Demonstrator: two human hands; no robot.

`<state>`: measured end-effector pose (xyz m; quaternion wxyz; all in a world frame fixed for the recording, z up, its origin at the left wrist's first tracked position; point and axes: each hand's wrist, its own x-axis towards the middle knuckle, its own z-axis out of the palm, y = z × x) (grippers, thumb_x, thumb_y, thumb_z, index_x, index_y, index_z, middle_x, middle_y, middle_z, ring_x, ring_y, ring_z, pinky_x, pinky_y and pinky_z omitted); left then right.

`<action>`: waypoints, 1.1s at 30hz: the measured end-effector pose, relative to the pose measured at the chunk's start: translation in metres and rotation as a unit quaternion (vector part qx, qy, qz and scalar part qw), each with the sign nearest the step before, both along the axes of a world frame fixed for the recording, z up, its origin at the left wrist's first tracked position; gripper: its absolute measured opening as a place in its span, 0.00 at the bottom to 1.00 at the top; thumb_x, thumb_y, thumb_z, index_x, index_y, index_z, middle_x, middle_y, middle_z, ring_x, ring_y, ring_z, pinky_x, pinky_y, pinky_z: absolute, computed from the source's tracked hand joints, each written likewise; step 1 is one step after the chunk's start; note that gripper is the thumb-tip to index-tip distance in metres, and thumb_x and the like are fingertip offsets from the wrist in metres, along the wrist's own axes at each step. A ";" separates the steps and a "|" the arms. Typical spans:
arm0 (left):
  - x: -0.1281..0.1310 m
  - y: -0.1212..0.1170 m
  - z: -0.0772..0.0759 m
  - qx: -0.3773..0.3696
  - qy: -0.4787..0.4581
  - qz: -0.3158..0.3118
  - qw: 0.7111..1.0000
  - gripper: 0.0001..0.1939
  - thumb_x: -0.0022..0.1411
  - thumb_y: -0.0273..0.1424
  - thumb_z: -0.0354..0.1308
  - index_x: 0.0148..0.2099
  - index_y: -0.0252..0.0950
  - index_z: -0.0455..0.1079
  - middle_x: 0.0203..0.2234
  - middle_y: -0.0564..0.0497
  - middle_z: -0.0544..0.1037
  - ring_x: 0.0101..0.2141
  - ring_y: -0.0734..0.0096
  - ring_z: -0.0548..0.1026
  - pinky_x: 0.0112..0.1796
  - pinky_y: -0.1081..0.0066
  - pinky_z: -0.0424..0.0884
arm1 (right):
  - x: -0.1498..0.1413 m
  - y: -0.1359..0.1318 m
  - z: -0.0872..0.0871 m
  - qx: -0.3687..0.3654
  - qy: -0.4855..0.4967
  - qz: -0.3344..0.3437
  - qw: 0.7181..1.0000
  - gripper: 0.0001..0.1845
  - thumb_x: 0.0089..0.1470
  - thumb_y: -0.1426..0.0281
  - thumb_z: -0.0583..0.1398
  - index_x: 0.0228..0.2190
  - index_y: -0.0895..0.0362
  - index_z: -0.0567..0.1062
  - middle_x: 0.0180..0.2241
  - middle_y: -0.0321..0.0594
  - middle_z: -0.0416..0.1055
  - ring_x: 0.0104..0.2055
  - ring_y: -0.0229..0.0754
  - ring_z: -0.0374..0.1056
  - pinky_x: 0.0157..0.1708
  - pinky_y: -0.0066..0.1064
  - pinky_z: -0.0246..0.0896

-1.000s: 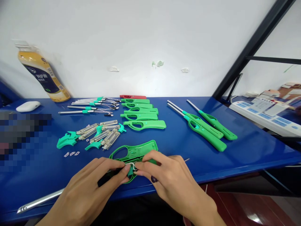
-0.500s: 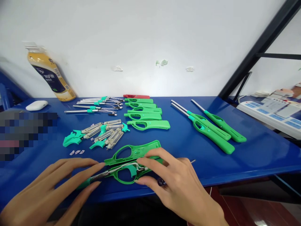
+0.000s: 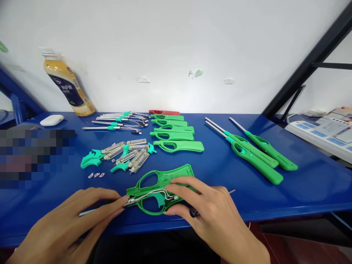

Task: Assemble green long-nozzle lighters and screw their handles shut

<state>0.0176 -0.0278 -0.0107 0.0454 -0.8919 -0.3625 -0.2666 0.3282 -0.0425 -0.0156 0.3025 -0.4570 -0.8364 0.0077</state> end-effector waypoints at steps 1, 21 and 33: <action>0.001 0.000 0.000 -0.003 -0.004 0.002 1.000 0.20 0.73 0.20 0.51 0.57 0.46 0.74 0.45 0.53 0.80 0.35 0.70 0.80 0.37 0.68 0.78 | 0.000 0.000 0.000 -0.001 -0.001 0.001 1.000 0.14 0.71 0.58 0.62 0.56 0.41 0.75 0.53 0.32 0.82 0.45 0.39 0.84 0.40 0.27 0.78; 0.014 0.013 0.006 0.027 0.019 -0.008 0.999 0.24 0.68 0.14 0.45 0.53 0.40 0.76 0.39 0.50 0.78 0.33 0.68 0.77 0.39 0.63 0.76 | 0.005 0.001 -0.002 0.027 0.035 0.020 0.999 0.12 0.70 0.66 0.64 0.52 0.48 0.82 0.51 0.36 0.85 0.48 0.43 0.84 0.47 0.28 0.81; -0.002 0.014 -0.001 0.025 0.069 -0.013 0.997 0.27 0.69 0.16 0.49 0.61 0.44 0.73 0.46 0.51 0.81 0.42 0.64 0.81 0.48 0.60 0.77 | -0.002 -0.003 0.004 0.084 0.044 -0.029 0.995 0.09 0.71 0.70 0.61 0.48 0.46 0.80 0.46 0.31 0.84 0.44 0.37 0.83 0.43 0.25 0.77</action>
